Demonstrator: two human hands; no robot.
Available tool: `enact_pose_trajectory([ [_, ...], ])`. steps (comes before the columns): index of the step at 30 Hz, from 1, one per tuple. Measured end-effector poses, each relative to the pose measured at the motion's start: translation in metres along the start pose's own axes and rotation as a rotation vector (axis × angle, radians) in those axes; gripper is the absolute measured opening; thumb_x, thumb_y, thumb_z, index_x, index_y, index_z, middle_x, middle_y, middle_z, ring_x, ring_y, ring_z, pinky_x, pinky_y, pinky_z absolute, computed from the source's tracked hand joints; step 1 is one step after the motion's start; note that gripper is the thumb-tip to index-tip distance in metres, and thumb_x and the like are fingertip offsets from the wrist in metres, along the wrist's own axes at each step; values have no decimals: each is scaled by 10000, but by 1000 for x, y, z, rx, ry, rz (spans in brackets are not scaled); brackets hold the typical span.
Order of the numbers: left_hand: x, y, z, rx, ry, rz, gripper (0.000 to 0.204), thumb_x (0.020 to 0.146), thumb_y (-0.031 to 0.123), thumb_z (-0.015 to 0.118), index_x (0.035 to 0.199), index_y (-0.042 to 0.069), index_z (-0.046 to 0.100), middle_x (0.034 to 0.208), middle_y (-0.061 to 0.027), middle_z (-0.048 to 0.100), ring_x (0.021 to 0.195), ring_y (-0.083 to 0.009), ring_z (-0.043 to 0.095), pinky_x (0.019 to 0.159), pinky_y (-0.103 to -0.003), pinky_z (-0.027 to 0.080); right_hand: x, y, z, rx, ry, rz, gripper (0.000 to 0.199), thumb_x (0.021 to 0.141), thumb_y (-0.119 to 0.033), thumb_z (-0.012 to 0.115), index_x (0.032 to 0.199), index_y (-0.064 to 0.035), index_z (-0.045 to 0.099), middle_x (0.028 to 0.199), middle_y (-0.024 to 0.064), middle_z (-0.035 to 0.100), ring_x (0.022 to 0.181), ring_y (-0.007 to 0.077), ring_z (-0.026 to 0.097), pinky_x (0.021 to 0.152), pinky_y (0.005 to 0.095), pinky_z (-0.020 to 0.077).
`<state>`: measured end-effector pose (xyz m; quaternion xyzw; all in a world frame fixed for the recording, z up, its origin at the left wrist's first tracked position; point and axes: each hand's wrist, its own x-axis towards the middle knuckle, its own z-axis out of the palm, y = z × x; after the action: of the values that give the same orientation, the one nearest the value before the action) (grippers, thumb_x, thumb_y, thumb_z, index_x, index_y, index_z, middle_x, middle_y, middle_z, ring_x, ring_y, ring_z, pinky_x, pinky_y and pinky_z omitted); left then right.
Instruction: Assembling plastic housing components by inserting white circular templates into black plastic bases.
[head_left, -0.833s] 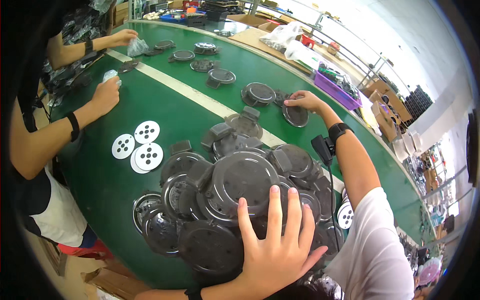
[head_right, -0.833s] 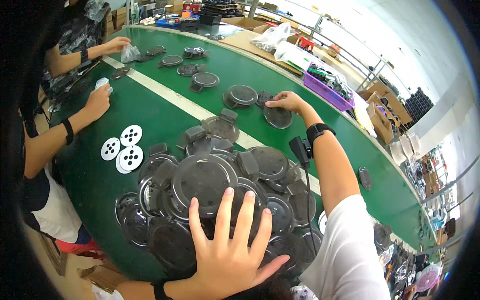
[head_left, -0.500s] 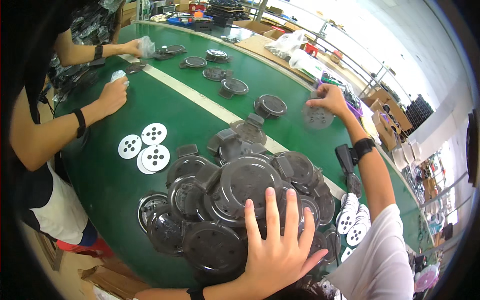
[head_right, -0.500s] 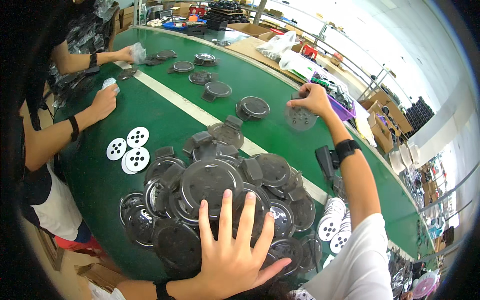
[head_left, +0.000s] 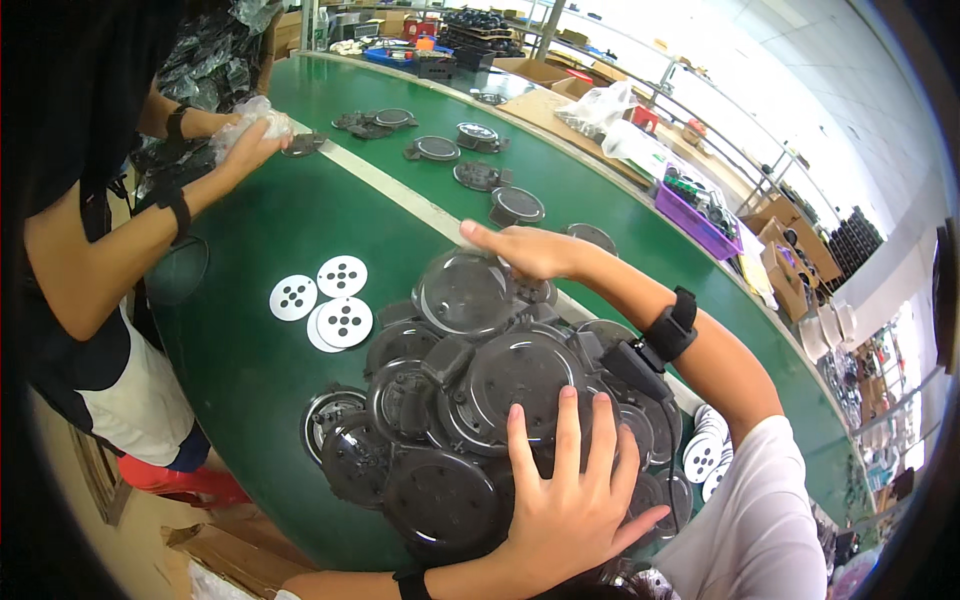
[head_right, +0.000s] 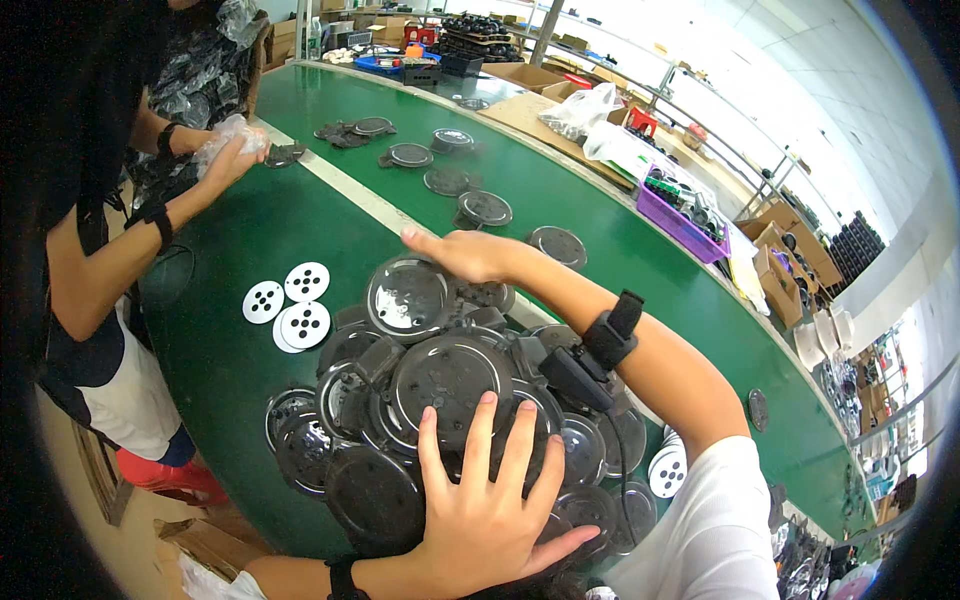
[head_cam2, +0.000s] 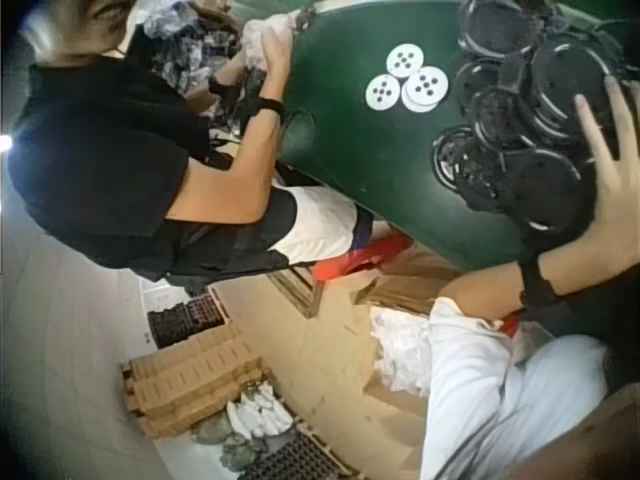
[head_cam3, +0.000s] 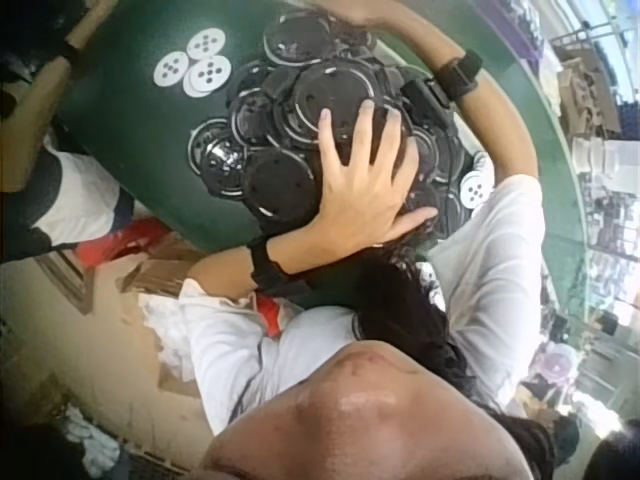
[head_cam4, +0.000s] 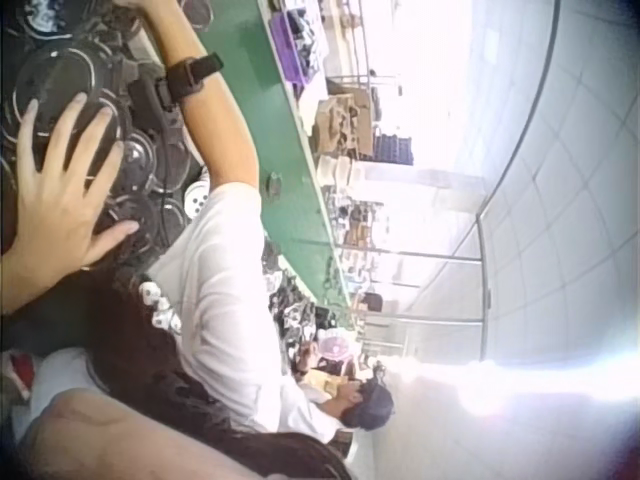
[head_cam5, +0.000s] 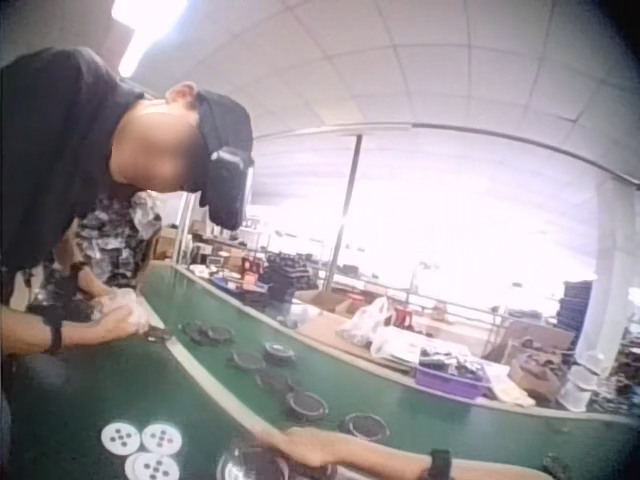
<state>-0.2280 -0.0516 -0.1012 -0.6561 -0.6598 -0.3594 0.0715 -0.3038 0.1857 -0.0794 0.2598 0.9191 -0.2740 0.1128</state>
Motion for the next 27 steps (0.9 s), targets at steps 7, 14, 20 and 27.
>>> enact_pose_trajectory([
  [7, 2, 0, -2, -15, -5, 0, 618, 700, 581, 557, 973, 27, 583, 1151, -195, 513, 1158, -402, 428, 896, -689, 269, 32, 93, -58, -195, 540, 14, 589, 666, -583, 656, 637, 6, 658, 606, 151, 606, 610, 236, 609, 565, 373, 463],
  [14, 0, -3, 0, -24, -8, -13, 616, 694, 568, 568, 959, 12, 583, 1129, -196, 524, 1153, -396, 435, 896, -689, 276, -2, 166, -65, -69, 151, 588, 579, 620, -472, 747, 978, -26, 660, 663, 84, 605, 549, 138, 499, 430, 263, 352],
  [20, -2, -2, 0, -67, 14, -4, 606, 692, 551, 574, 958, 7, 585, 1126, -194, 528, 1153, -392, 436, 898, -687, 278, -24, 216, -70, 42, 158, 480, 746, 531, -336, 827, 1184, -106, 548, 760, 60, 519, 447, 141, 405, 380, 275, 276],
  [27, 2, -5, 2, -126, -181, 437, 629, 729, 546, 560, 1043, 1, 576, 1184, -216, 499, 1198, -399, 383, 990, -620, 240, -42, 207, -66, -22, 81, 572, 877, 513, -356, 853, 1252, -69, 477, 1056, 79, 567, 604, 118, 457, 414, 246, 302],
])
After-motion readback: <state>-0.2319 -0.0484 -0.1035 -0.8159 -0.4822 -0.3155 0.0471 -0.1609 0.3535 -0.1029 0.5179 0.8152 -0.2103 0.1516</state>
